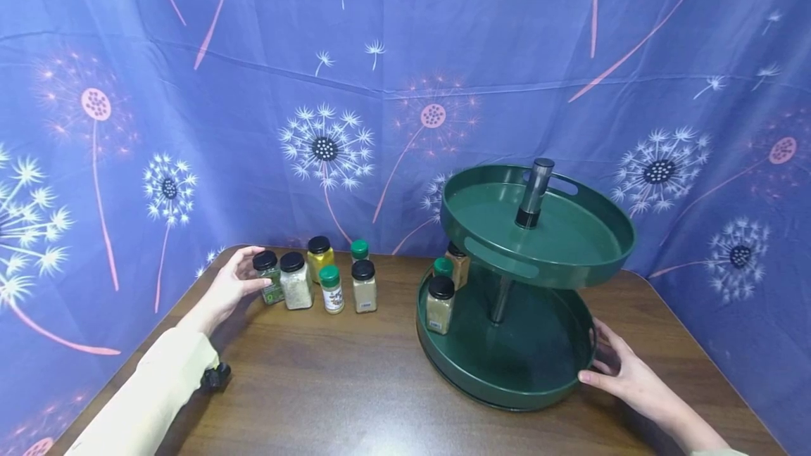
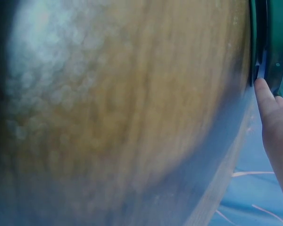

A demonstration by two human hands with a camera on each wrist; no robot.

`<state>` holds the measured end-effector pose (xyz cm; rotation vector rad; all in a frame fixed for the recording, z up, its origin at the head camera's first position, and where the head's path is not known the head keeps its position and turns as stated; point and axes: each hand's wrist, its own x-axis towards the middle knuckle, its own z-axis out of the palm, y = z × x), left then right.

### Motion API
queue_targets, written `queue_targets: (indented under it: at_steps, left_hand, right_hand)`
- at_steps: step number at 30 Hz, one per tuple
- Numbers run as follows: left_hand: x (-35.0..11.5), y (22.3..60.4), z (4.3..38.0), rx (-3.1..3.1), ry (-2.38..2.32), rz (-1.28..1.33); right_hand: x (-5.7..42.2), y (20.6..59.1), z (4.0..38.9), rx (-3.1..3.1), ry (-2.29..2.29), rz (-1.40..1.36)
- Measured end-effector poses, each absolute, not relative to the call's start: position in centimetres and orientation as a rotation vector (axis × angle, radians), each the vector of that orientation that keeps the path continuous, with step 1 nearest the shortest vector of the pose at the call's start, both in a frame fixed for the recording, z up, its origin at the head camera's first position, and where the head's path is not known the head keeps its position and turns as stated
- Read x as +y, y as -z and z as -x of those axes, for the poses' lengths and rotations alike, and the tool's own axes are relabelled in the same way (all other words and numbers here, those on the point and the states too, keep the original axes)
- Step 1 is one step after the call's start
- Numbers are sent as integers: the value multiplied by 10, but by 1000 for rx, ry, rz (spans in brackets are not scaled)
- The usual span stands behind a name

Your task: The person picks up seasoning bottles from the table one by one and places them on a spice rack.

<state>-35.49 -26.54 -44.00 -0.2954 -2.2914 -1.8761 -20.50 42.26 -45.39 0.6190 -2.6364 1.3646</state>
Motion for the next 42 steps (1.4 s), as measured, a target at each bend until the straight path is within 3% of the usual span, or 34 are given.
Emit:
queue_targets:
  at_steps: [42]
  left_hand:
    - [-263, 348, 353, -2338, 1674, 359]
  right_hand:
    - [426, 452, 209, -2671, -1360, -634]
